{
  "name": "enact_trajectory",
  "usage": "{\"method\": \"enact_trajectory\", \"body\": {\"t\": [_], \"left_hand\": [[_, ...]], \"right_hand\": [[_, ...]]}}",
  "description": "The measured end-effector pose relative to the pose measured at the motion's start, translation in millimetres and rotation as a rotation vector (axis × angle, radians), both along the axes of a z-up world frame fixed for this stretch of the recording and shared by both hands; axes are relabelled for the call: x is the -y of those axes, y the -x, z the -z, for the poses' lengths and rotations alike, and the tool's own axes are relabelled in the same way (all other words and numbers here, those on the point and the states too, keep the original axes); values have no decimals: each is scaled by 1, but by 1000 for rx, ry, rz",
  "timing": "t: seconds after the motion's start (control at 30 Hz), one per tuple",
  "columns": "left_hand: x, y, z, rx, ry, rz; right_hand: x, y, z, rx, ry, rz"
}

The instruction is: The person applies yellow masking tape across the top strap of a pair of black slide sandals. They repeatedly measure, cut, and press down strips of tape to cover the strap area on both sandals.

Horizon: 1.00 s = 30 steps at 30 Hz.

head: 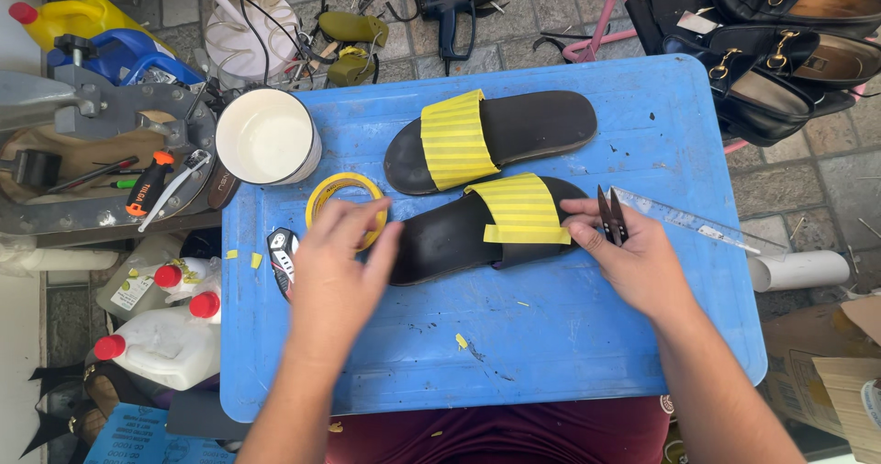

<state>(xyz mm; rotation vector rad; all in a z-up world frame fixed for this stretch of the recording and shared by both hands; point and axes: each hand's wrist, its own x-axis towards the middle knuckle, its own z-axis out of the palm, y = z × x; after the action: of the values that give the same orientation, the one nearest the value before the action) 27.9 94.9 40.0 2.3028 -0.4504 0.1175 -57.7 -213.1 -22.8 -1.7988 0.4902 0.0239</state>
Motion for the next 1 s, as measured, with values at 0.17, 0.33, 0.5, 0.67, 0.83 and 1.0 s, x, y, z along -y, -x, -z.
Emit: {"method": "enact_trajectory", "body": {"t": [0.17,0.33,0.5,0.67,0.83,1.0], "left_hand": [[57,10,22,-464,404,99],[73,1,51,-797,593,175],[69,-1,69,-789,693,228],[66,-4,72,-823,653,241],[67,-4,71,-813,635,249],[67,-1,70,-801,653,272]], "right_hand": [[8,-13,-2,73,-70,-108],[8,-17,-2,52,-62,-112],[-2,-17,4,114,20,-95],[-11,-15,4,141,117,-65],[-12,-13,5,77,108,-3],[-21,-13,8,193,51,-9]]}}
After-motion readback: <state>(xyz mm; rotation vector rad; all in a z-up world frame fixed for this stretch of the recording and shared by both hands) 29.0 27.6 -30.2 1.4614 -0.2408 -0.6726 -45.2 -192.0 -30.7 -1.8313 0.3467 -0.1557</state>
